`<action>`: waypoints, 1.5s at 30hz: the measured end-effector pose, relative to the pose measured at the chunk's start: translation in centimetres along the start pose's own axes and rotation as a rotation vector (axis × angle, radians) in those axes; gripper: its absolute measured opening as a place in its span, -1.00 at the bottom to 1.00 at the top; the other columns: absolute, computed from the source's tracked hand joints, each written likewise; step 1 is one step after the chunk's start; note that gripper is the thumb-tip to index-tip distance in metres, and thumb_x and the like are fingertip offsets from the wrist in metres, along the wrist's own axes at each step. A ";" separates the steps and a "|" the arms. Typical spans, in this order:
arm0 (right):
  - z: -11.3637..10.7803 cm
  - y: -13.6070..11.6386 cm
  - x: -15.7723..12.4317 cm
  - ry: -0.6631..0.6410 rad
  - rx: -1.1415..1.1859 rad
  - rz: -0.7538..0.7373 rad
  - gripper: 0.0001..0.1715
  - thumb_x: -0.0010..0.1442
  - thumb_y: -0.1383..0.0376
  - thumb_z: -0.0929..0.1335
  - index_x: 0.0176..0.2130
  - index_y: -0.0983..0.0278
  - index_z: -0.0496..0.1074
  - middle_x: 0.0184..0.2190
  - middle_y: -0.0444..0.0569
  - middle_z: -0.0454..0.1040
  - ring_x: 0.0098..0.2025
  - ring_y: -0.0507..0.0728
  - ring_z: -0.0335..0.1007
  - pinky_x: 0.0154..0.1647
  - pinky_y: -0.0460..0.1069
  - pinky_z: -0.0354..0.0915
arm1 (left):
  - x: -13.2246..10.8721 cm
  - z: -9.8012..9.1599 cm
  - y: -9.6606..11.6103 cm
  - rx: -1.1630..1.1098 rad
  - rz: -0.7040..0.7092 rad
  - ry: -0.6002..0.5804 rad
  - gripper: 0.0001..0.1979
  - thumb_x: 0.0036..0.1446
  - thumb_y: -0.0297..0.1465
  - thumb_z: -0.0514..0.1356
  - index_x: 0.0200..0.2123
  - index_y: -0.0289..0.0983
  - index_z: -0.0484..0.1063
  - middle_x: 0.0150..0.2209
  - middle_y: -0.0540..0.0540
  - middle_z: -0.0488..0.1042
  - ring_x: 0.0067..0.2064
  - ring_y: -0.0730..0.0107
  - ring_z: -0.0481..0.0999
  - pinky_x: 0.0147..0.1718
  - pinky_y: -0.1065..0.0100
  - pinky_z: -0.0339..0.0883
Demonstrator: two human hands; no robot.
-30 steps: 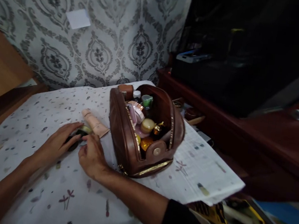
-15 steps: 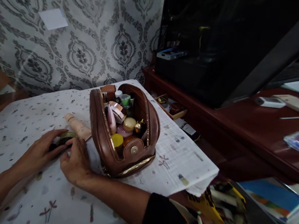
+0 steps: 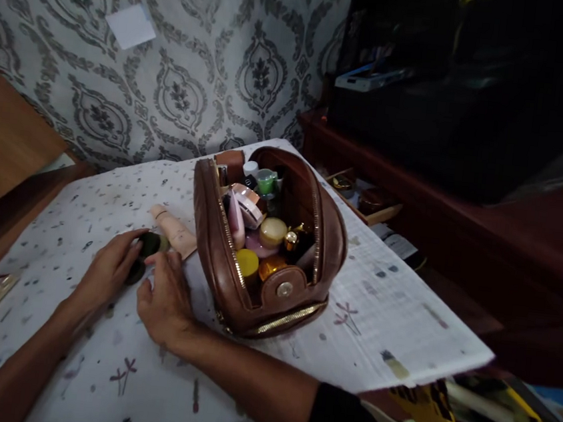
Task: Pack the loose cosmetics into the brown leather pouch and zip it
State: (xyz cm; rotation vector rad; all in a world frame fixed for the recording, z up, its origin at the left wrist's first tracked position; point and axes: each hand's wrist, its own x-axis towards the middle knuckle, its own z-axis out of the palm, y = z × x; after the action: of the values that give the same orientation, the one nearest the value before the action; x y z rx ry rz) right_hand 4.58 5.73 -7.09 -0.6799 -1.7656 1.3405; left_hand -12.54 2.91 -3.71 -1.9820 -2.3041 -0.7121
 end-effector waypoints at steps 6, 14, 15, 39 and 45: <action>0.0 0.3 0.0 0.008 0.003 -0.008 -0.65 0.13 0.49 0.29 -0.09 0.21 0.32 -0.07 0.00 0.35 -0.06 0.14 0.39 -0.14 0.05 0.44 | 0.2 -0.3 1.1 0.071 -0.002 -0.062 -0.42 0.38 0.03 -0.03 0.20 -0.25 0.39 0.12 -0.22 0.50 0.16 -0.01 0.46 0.19 -0.04 0.32; -0.2 0.6 0.2 0.031 -0.006 -0.005 -0.64 0.13 0.47 0.28 -0.07 0.22 0.30 -0.05 0.02 0.34 -0.06 0.15 0.38 -0.07 0.10 0.45 | 1.1 -1.4 1.0 0.076 0.058 -0.188 -0.46 0.34 -0.07 0.07 0.23 -0.26 0.38 0.04 -0.23 0.50 0.11 -0.05 0.46 0.13 -0.06 0.37; -0.2 0.7 0.2 0.044 -0.009 0.002 -0.65 0.13 0.47 0.28 -0.06 0.22 0.29 -0.06 0.02 0.33 -0.06 0.16 0.37 -0.06 0.11 0.44 | 1.1 -1.7 0.8 0.023 0.119 -0.241 -0.47 0.35 -0.11 0.07 0.27 -0.23 0.35 0.12 -0.23 0.48 0.18 -0.03 0.43 0.18 -0.05 0.34; -1.1 -1.0 0.3 0.002 -0.088 0.108 -0.41 0.11 0.49 0.29 0.13 0.26 0.24 0.16 0.16 0.28 0.29 0.28 0.24 0.31 0.28 0.29 | -0.4 -2.3 2.2 -0.063 0.109 -0.342 -0.37 0.27 -0.22 0.15 0.38 -0.15 0.17 0.17 -0.19 0.51 0.11 0.05 0.56 0.06 0.11 0.45; -1.4 -2.0 0.2 -0.061 -0.080 0.176 -0.42 0.09 0.47 0.37 0.11 0.25 0.33 0.15 0.14 0.32 0.20 0.28 0.37 0.25 0.26 0.34 | -1.5 -3.5 1.4 -0.191 0.078 -0.401 -0.33 0.34 -0.14 0.15 0.43 -0.03 0.04 0.17 -0.16 0.52 0.12 0.09 0.59 -0.03 0.24 0.52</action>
State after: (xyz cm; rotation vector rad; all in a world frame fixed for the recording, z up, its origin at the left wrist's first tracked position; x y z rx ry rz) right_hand 5.73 6.06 -4.98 -0.8641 -1.8509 1.4266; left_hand -11.89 0.38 -0.55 -2.4863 -2.4202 -0.5941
